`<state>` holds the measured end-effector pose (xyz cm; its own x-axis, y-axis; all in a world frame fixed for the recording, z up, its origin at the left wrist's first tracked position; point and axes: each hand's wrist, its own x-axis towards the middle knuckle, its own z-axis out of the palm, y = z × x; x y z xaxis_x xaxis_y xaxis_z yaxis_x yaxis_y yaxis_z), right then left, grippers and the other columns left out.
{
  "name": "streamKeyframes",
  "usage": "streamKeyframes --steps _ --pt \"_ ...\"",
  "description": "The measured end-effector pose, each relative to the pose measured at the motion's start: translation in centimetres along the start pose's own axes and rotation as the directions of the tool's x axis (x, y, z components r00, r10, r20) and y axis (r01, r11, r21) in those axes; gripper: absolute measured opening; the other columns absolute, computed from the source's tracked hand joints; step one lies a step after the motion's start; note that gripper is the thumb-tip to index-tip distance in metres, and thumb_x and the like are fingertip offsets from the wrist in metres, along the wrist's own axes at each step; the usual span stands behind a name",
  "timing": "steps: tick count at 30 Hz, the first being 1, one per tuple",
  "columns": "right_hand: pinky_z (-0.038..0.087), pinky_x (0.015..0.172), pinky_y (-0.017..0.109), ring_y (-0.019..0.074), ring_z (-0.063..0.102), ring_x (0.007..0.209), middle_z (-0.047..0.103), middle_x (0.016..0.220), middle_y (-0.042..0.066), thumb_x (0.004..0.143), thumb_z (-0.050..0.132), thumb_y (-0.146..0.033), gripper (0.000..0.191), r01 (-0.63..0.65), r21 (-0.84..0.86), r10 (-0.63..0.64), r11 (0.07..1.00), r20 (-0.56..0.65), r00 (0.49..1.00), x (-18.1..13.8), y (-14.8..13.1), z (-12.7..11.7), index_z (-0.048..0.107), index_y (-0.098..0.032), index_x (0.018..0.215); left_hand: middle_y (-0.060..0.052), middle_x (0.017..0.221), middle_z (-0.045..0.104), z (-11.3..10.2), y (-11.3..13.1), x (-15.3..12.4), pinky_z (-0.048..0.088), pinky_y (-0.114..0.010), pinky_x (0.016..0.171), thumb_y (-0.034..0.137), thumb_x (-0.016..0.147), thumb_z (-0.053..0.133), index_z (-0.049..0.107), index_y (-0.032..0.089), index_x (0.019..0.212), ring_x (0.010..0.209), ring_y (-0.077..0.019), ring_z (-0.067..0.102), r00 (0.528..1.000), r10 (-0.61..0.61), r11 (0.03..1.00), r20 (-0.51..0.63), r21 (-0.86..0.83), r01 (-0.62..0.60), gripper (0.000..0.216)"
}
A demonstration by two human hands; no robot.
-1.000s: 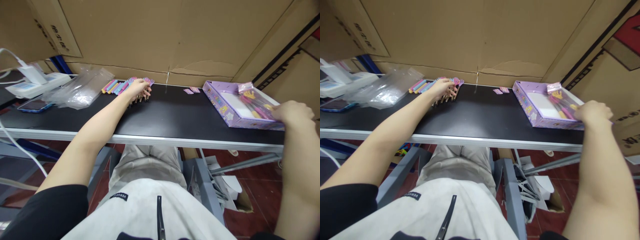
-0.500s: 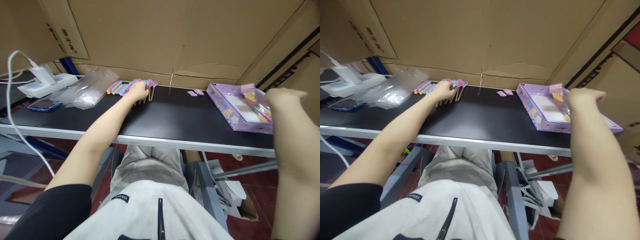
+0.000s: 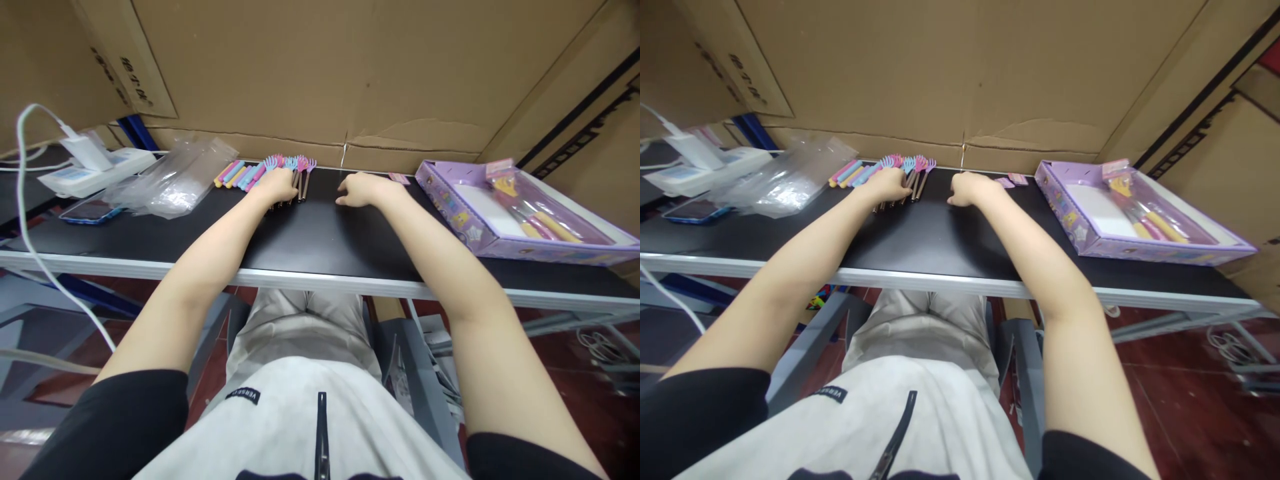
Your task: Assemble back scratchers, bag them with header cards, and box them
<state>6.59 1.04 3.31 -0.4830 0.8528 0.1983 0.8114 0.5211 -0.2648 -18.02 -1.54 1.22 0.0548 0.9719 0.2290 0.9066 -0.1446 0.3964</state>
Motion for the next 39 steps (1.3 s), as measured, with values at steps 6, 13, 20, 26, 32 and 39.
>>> streamKeyframes --steps 6,13,20,26,32,39 --pt "0.053 0.112 0.047 0.0360 0.066 0.138 0.069 0.147 0.022 0.107 0.057 -0.021 0.039 0.049 -0.380 -0.004 0.924 0.117 0.993 -3.9 -5.2 0.7 0.075 -0.011 0.140 -0.020 0.120 0.078 -0.9 2.3 -1.4 0.057 -0.043 0.111 0.018 0.085 0.073 0.077 0.012 0.125 0.131 -0.0404 0.070 0.995 -0.067 0.961 0.079 0.274 0.043 0.041" --pt "0.050 0.109 0.043 0.0349 0.063 0.140 0.066 0.150 0.020 0.110 0.049 -0.022 0.045 0.077 -0.403 -0.032 0.912 0.117 0.993 -4.8 -5.9 0.0 0.070 -0.010 0.148 -0.021 0.125 0.076 -0.8 3.0 -1.7 0.056 -0.043 0.110 0.022 0.086 0.076 0.076 0.009 0.130 0.131 -0.0424 0.069 0.995 -0.066 0.961 0.073 0.275 0.044 0.046" --pt "0.047 0.114 0.051 0.0378 0.059 0.142 0.060 0.156 0.023 0.108 0.049 -0.021 0.053 0.089 -0.363 -0.083 0.928 0.033 0.996 -4.6 -5.6 0.7 0.060 -0.010 0.159 -0.016 0.098 0.073 -1.0 2.3 -1.1 0.053 -0.045 0.105 0.017 0.080 0.072 0.076 0.010 0.097 0.119 -0.0415 0.070 0.998 -0.050 0.997 -0.048 0.056 0.053 0.019" --pt "0.031 0.126 0.066 0.0410 0.041 0.158 0.041 0.174 0.024 0.104 0.056 -0.023 0.072 0.103 -0.357 -0.161 0.928 -0.135 0.978 -3.7 -3.5 1.7 0.040 -0.015 0.173 -0.002 0.067 0.061 -0.6 2.3 -0.8 0.052 -0.036 0.088 0.019 0.071 0.068 0.062 0.020 0.069 0.085 -0.0255 0.068 0.968 0.248 0.958 -0.047 -0.137 -0.252 0.007" --pt "0.031 0.121 0.069 0.0398 0.052 0.142 0.066 0.147 0.021 0.104 0.054 -0.024 0.040 0.094 -0.371 -0.157 0.924 -0.145 0.977 -3.2 -2.3 1.7 0.078 -0.018 0.135 0.002 0.054 0.057 0.2 3.1 -1.4 0.045 -0.028 0.063 0.024 0.072 0.068 0.058 0.020 0.065 0.057 -0.0154 0.056 0.933 0.345 0.889 0.106 -0.356 -0.288 0.012" --pt "0.037 0.113 0.055 0.0332 0.065 0.120 0.078 0.123 0.018 0.105 0.051 -0.019 0.036 0.067 -0.344 -0.126 0.937 -0.152 0.980 -2.9 -2.6 0.9 0.083 -0.016 0.122 -0.008 0.089 0.074 -1.5 0.5 0.4 0.056 -0.040 0.094 0.029 0.084 0.069 0.070 0.018 0.092 0.095 -0.0260 0.071 0.949 0.210 0.912 -0.236 -0.301 -0.277 0.014"
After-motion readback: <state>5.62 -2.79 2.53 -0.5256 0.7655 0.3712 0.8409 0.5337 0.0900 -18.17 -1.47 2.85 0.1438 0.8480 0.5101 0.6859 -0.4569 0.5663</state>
